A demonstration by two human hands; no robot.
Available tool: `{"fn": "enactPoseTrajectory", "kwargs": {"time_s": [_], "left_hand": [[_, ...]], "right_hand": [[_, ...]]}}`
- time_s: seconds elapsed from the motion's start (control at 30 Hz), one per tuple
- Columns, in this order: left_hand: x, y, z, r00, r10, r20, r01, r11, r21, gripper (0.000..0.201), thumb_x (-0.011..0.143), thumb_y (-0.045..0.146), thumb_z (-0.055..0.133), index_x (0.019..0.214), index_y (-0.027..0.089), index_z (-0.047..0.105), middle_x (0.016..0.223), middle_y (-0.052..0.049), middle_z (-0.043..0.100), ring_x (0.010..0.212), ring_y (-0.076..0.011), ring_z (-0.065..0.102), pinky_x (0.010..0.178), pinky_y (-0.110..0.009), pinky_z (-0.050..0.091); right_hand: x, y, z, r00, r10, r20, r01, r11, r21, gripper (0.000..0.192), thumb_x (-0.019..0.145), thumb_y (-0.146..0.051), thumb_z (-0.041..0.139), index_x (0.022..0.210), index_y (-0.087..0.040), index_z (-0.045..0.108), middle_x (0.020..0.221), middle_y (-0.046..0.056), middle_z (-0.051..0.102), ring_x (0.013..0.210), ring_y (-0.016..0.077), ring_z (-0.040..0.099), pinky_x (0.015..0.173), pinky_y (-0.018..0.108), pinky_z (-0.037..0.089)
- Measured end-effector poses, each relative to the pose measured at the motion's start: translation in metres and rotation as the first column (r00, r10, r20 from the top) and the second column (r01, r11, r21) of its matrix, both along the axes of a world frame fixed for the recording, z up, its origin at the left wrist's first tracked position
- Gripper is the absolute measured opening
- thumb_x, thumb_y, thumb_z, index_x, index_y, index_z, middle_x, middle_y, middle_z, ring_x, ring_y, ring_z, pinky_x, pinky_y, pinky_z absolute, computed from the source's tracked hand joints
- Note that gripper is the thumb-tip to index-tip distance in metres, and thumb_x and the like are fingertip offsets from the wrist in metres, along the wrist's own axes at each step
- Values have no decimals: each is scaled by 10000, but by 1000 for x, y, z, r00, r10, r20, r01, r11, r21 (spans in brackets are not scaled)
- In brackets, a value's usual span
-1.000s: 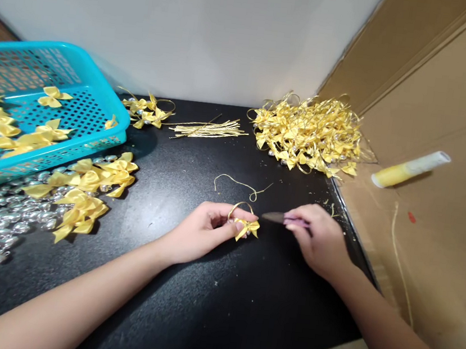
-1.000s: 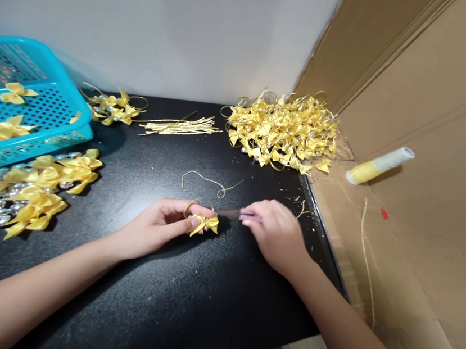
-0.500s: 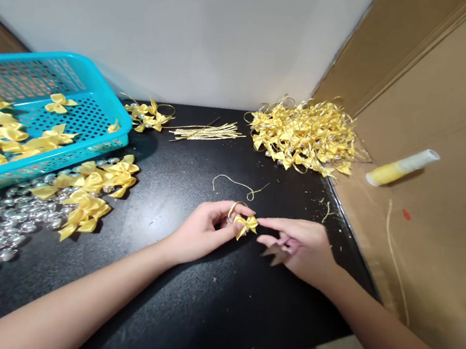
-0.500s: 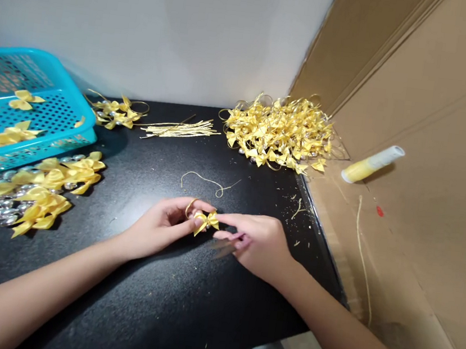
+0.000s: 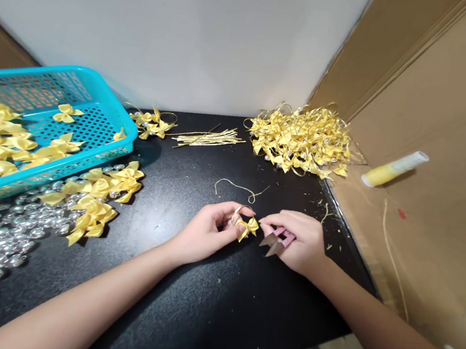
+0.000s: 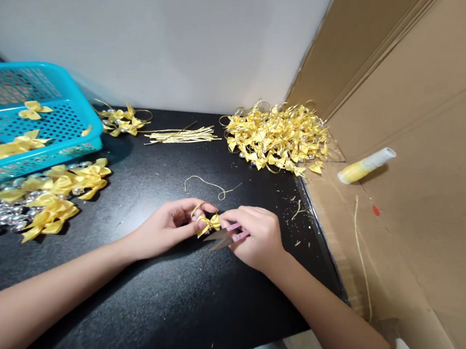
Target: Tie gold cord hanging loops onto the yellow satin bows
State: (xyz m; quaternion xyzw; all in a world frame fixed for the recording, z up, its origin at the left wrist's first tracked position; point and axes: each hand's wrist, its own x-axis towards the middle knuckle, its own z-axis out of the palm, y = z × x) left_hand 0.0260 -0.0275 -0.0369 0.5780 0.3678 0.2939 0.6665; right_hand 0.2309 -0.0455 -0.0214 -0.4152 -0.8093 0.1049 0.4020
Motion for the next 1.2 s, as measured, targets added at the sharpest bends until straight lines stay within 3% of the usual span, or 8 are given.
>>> {"fn": "enactPoseTrajectory", "kwargs": {"time_s": [0.13, 0.27, 0.37, 0.47, 0.7, 0.9, 1.1, 1.2], "left_hand": [[-1, 0, -1, 1000, 0, -8, 0, 999, 37, 278, 869, 287, 598, 1103, 137, 594, 788, -10, 591, 663, -108, 511, 637, -244, 396], [-3, -1, -4, 998, -11, -60, 19, 990, 139, 273, 900, 331, 568, 1113, 163, 597, 786, -10, 587, 668, -118, 508, 632, -248, 406], [-4, -2, -4, 994, 0, -112, 26, 975, 223, 253, 911, 339, 556, 1101, 177, 600, 785, -12, 593, 683, -126, 516, 636, -252, 414], [-4, -3, -4, 993, 19, -117, 15, 960, 280, 194, 908, 313, 560, 1039, 174, 594, 813, -19, 601, 700, -128, 520, 643, -252, 417], [-5, -3, 0, 992, -3, -127, 39, 958, 286, 170, 904, 290, 555, 870, 146, 638, 748, -19, 612, 653, -115, 507, 613, -242, 403], [-4, 0, 6, 996, -18, -90, 40, 969, 244, 169, 867, 224, 554, 764, 140, 658, 734, -30, 642, 692, -130, 557, 659, -255, 422], [-1, 0, 6, 994, 103, 29, -105, 991, 88, 125, 821, 270, 623, 795, 165, 558, 697, 16, 572, 628, -99, 494, 608, -231, 392], [0, 1, 7, 993, 118, 30, -120, 990, 68, 158, 806, 292, 643, 794, 169, 545, 704, 14, 565, 627, -99, 489, 604, -233, 385]], "right_hand": [[53, 8, 13, 927, -375, 12, 375, 925, -70, 141, 813, -223, 575, 740, -203, 693, 606, 0, 647, 473, 108, 528, 480, 228, 397], [122, 14, 25, 562, -739, 370, 817, 565, -113, 270, 803, -417, 616, 768, -170, 717, 669, 89, 693, 624, 205, 611, 581, 308, 422], [150, 10, 25, 306, -688, 658, 934, 351, -67, 441, 806, -526, 579, 1092, -204, 671, 909, 138, 740, 793, 313, 656, 614, 367, 411], [157, 4, 15, 351, -654, 670, 915, 392, -97, 512, 883, -477, 442, 1247, -133, 549, 1095, 196, 698, 921, 331, 657, 702, 388, 445], [168, 3, -14, 547, -699, 460, 790, 613, -7, 451, 840, -481, 433, 880, -113, 692, 816, 159, 693, 749, 266, 634, 736, 372, 480], [180, 3, -30, 528, -705, 474, 730, 662, 172, 536, 895, -535, 383, 858, -123, 724, 767, 144, 639, 772, 285, 581, 740, 409, 471], [160, -6, -9, 437, -689, 578, 780, 610, 138, 326, 881, -395, 533, 1015, -163, 719, 1009, 177, 663, 931, 344, 575, 755, 444, 438], [113, -12, 17, 673, -663, 329, 675, 732, 95, 258, 831, -340, 626, 1031, -191, 692, 941, 114, 670, 882, 285, 606, 802, 419, 458]]}}
